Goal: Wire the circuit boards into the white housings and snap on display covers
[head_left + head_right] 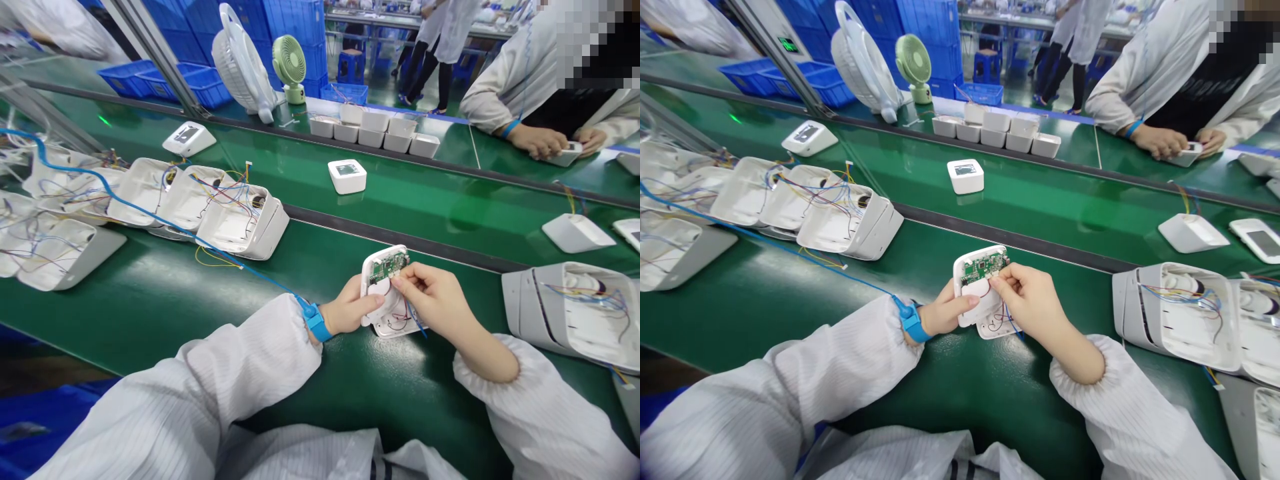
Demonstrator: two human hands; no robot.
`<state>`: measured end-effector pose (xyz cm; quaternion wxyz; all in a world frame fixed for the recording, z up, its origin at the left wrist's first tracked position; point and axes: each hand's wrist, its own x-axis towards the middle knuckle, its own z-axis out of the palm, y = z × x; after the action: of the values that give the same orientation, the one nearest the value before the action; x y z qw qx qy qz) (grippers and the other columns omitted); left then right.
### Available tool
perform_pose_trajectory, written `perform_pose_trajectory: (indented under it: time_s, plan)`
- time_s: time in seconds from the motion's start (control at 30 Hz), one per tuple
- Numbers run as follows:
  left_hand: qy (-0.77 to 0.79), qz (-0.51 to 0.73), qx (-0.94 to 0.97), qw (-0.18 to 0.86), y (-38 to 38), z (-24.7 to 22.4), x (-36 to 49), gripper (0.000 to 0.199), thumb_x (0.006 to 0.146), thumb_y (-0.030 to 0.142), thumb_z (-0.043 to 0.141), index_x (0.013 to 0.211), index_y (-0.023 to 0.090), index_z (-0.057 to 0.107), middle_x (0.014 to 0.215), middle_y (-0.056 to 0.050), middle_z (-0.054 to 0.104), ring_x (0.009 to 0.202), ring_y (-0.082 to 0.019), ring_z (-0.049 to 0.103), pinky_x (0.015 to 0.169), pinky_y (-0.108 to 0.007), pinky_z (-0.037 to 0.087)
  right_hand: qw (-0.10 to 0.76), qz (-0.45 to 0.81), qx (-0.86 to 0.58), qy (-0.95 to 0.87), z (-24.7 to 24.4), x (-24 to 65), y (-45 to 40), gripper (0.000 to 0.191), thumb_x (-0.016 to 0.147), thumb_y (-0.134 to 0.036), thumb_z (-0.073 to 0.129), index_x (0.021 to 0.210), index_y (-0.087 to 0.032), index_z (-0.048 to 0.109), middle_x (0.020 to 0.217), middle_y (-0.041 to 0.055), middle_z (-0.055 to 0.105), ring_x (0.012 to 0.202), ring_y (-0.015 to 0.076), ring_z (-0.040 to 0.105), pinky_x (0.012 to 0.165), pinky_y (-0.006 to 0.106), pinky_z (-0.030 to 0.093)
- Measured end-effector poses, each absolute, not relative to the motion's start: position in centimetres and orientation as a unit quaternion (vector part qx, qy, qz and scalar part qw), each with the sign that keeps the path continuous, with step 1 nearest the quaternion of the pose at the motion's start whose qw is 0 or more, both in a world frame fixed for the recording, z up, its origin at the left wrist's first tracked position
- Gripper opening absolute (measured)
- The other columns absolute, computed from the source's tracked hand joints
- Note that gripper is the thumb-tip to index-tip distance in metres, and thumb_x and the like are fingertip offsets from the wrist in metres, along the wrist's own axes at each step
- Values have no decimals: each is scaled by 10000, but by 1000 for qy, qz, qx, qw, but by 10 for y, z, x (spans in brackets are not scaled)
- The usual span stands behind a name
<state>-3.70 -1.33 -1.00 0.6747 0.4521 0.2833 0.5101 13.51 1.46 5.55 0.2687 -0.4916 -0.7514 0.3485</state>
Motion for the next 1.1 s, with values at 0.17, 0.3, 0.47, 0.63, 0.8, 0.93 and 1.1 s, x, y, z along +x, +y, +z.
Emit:
perform_pose_trajectory:
  time_s: [0.17, 0.3, 0.47, 0.63, 0.8, 0.93, 1.1]
  plan:
    - [284, 503, 466, 670, -12, -6, -37, 420, 762, 465, 699, 1042, 153, 695, 919, -69, 686, 852, -221, 615, 784, -335, 503, 288, 269, -493, -776, 50, 135, 12, 211, 891, -364, 593, 767, -207, 661, 699, 14, 677, 617, 163, 610, 602, 282, 451]
    - [274, 517, 442, 680, -11, -3, -36, 440, 754, 429, 712, 1110, 172, 684, 984, -64, 697, 890, -219, 618, 817, -330, 497, 306, 218, -502, -779, 46, 134, 11, 233, 896, -399, 606, 769, -209, 654, 727, 21, 698, 642, 171, 634, 632, 295, 466]
    - [306, 530, 427, 666, -12, -4, -34, 412, 731, 447, 730, 1024, 160, 698, 926, -55, 695, 831, -200, 605, 778, -313, 485, 326, 267, -505, -753, 49, 132, 12, 206, 872, -392, 636, 778, -213, 678, 739, 24, 718, 631, 178, 656, 609, 291, 497]
    - [303, 534, 421, 668, -12, -5, -34, 503, 734, 472, 720, 1125, 160, 667, 972, -79, 697, 853, -216, 616, 787, -332, 497, 335, 347, -502, -718, 53, 130, 9, 182, 848, -371, 643, 872, -207, 718, 815, 37, 740, 682, 192, 684, 624, 295, 544]
    - [312, 531, 432, 659, -15, -3, -33, 498, 739, 504, 709, 1090, 153, 675, 942, -75, 690, 834, -210, 606, 779, -330, 495, 365, 306, -507, -718, 49, 127, 5, 152, 849, -341, 641, 830, -212, 719, 793, 29, 735, 657, 177, 667, 628, 289, 535]
    - [307, 533, 437, 656, -17, -2, -32, 489, 751, 511, 696, 1083, 154, 665, 917, -62, 679, 815, -201, 599, 779, -330, 494, 370, 211, -489, -761, 46, 128, 5, 150, 889, -311, 605, 816, -221, 700, 801, 18, 733, 691, 171, 663, 670, 291, 509]
    - [315, 525, 445, 654, -16, -3, -32, 482, 755, 518, 683, 1056, 141, 670, 915, -71, 681, 830, -220, 606, 791, -350, 497, 372, 164, -479, -778, 46, 126, 4, 171, 915, -302, 576, 810, -224, 686, 779, 14, 726, 687, 173, 657, 663, 302, 490]
